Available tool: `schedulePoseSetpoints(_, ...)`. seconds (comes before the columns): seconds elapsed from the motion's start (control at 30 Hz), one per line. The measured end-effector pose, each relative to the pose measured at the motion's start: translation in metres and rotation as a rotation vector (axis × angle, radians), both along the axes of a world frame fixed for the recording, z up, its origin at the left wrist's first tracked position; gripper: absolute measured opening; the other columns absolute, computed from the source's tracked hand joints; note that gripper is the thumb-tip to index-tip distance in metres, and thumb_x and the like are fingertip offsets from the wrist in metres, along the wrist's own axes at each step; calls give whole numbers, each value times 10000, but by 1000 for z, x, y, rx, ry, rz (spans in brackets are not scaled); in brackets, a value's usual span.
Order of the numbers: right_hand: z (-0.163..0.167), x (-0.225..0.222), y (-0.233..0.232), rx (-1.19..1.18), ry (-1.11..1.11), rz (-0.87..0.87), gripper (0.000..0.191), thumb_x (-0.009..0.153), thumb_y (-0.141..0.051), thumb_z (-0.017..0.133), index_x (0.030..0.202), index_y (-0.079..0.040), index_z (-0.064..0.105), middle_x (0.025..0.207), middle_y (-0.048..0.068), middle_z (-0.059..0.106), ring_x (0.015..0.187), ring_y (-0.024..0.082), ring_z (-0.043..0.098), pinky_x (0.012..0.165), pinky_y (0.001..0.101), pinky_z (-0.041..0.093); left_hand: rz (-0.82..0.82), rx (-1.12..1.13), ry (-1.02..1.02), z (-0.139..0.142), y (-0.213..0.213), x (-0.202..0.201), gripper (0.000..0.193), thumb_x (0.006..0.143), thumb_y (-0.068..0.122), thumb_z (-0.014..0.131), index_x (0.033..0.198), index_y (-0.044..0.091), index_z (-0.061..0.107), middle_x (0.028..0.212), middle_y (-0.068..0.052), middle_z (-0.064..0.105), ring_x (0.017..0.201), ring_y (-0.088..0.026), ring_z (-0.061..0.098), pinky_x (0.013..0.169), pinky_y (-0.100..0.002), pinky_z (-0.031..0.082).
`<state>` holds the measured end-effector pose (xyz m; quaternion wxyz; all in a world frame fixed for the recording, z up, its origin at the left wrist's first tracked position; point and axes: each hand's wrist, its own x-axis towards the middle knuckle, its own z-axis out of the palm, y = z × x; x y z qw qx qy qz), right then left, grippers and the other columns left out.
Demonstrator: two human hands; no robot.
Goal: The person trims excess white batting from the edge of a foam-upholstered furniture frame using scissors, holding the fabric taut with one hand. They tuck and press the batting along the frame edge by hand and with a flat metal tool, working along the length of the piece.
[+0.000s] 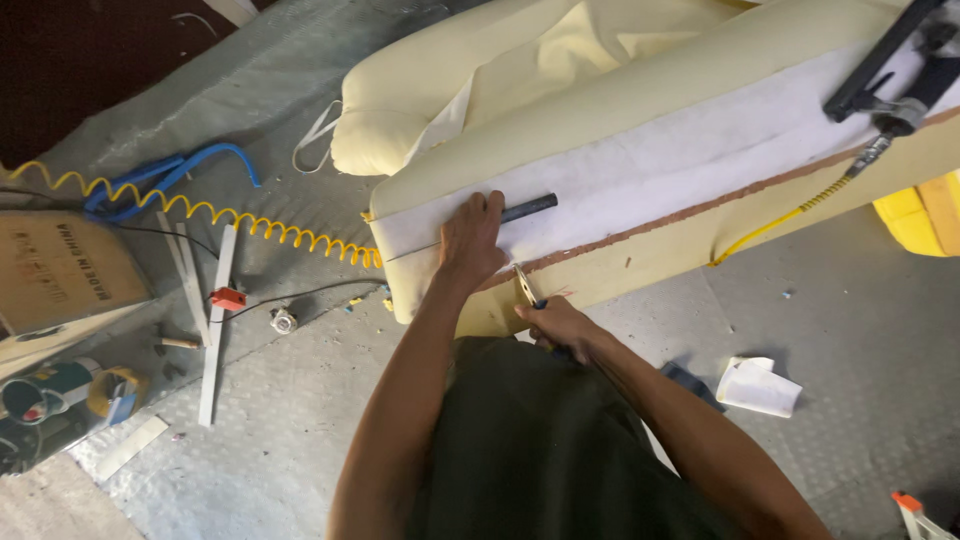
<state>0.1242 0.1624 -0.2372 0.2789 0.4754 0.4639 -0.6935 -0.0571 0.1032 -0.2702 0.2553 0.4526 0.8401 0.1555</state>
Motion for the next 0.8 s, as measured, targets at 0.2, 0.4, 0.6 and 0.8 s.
schedulePoseSetpoints(0.2,17,14,-13,840,139,669,346,886,-289,666,894,53,715,860,305,717,807,447,708,726,517,543,51,54,54,-12,-1,3,776,556,117,903,1216,150,495,1095,-111,572,1062,-356,616,796,-518,536)
schedulePoseSetpoints(0.4,53,72,20,723,109,439,389,903,-375,644,973,-11,764,835,254,730,800,418,710,723,498,538,-6,73,137,8,3,2,852,535,146,954,1246,126,486,1118,-147,596,1072,-378,624,805,-518,554)
schedulePoseSetpoints(0.6,28,212,70,522,-257,283,436,959,-398,636,911,28,711,706,171,690,631,276,626,618,439,507,-26,-6,13,20,-3,0,813,505,161,980,1139,85,476,1110,-177,594,1072,-390,625,806,-515,554)
schedulePoseSetpoints(0.8,-35,309,15,198,-627,181,322,990,-323,645,1080,-35,759,797,164,706,669,247,628,603,403,505,165,56,-3,27,-36,9,634,684,231,928,1120,84,492,1059,-160,622,1013,-390,654,803,-517,540)
